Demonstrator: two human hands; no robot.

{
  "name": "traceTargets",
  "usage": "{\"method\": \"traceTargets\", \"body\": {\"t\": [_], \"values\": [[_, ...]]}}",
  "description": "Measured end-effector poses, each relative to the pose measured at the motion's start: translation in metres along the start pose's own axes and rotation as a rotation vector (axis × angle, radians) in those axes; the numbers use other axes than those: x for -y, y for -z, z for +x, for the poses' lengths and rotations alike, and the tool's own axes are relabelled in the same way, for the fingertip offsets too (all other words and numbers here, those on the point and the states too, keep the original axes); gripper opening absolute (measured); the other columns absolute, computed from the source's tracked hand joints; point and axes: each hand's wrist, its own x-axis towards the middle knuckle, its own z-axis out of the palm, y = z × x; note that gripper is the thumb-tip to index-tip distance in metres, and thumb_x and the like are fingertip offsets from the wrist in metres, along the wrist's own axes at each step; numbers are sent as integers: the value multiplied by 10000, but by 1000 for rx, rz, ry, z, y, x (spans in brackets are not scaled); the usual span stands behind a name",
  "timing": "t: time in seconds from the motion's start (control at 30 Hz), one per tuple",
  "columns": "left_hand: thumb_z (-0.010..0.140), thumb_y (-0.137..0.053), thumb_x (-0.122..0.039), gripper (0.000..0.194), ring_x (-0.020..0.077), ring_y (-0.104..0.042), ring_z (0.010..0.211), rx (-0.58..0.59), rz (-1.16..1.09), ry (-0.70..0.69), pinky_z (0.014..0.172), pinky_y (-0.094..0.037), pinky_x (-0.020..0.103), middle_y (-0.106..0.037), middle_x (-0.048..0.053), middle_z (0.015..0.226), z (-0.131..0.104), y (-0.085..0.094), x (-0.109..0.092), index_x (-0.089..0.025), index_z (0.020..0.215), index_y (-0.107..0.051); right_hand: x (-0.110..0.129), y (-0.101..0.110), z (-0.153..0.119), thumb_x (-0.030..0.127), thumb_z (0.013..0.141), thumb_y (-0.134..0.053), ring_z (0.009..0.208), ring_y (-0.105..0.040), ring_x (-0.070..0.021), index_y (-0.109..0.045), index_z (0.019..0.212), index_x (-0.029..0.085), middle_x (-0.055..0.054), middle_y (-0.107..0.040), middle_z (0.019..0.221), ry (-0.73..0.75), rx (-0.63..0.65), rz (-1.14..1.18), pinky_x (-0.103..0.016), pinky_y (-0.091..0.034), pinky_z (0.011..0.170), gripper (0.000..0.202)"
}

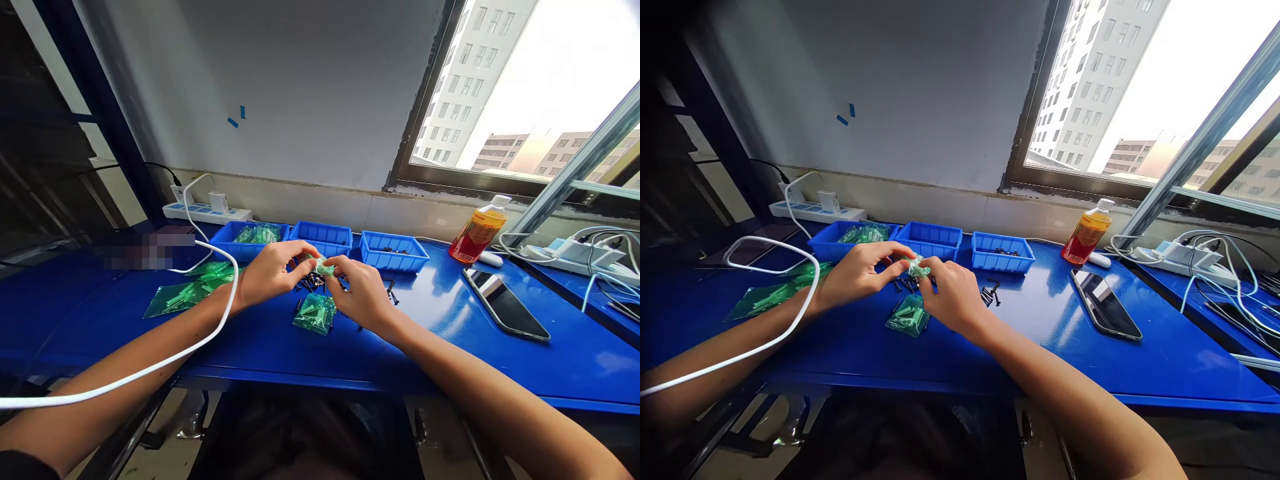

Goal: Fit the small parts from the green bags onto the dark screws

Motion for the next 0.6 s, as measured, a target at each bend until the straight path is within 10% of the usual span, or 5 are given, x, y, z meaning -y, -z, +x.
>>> {"method": "traceTargets", "body": {"t": [0.6], "values": [[827,-453,-319,231,155,-616,774,-12,25,-71,683,-493,255,-682,37,891,-1,1,-1,-169,895,-616,2,0,-3,142,738,-411,411,-429,-67,-501,713,192,38,-553,528,116,-78,163,-170,-309,440,106]]}}
